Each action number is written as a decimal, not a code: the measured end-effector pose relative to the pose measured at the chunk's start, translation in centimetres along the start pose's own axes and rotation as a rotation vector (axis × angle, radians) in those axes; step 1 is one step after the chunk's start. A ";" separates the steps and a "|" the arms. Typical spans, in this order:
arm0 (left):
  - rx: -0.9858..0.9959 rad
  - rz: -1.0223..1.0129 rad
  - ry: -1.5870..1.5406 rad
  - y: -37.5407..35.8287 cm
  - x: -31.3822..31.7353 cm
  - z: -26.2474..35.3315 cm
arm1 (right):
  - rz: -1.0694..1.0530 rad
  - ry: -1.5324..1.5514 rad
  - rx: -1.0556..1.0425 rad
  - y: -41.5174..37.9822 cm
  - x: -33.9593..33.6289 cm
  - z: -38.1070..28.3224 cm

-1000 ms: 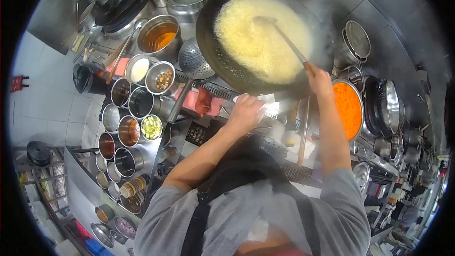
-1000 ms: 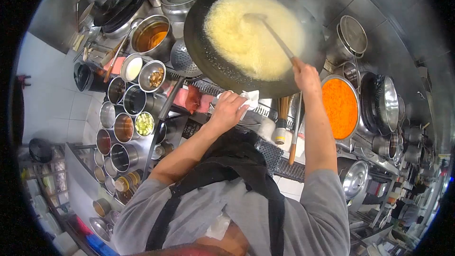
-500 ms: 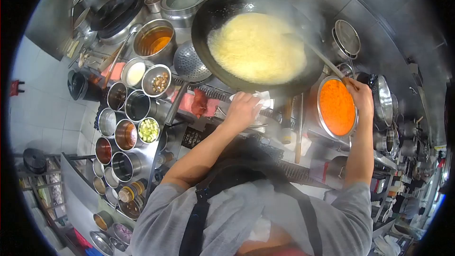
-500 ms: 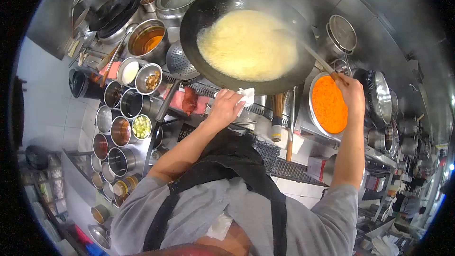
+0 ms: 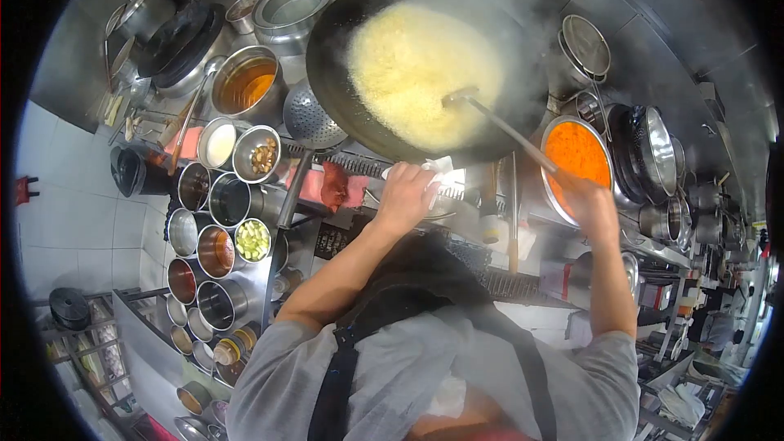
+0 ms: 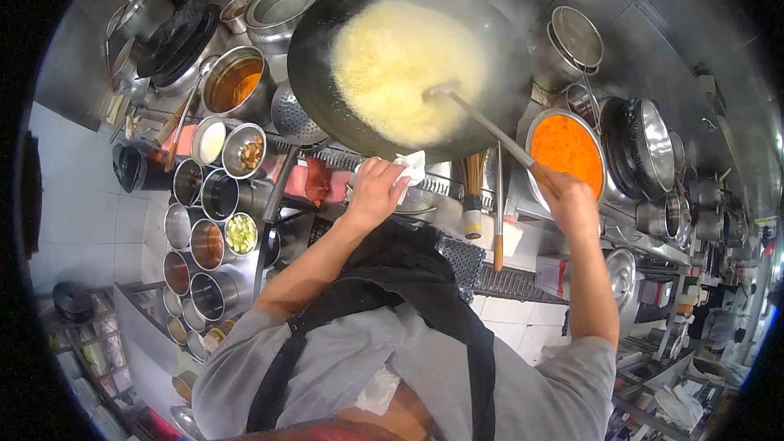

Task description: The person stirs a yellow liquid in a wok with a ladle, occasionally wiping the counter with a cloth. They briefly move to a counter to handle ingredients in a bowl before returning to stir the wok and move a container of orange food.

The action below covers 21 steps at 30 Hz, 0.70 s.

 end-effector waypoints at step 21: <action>0.013 0.053 -0.001 -0.3 -0.5 0.0 | 0.064 0.073 0.155 16.9 8.9 -1.8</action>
Point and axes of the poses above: each hand's wrist, its own y-axis towards the middle knuckle, its own x-axis out of the palm, z = x × y, the point moved 10 cm from there along y, towards the middle knuckle, and after that the axes turned 12 degrees about -y, right-handed, at the moved point
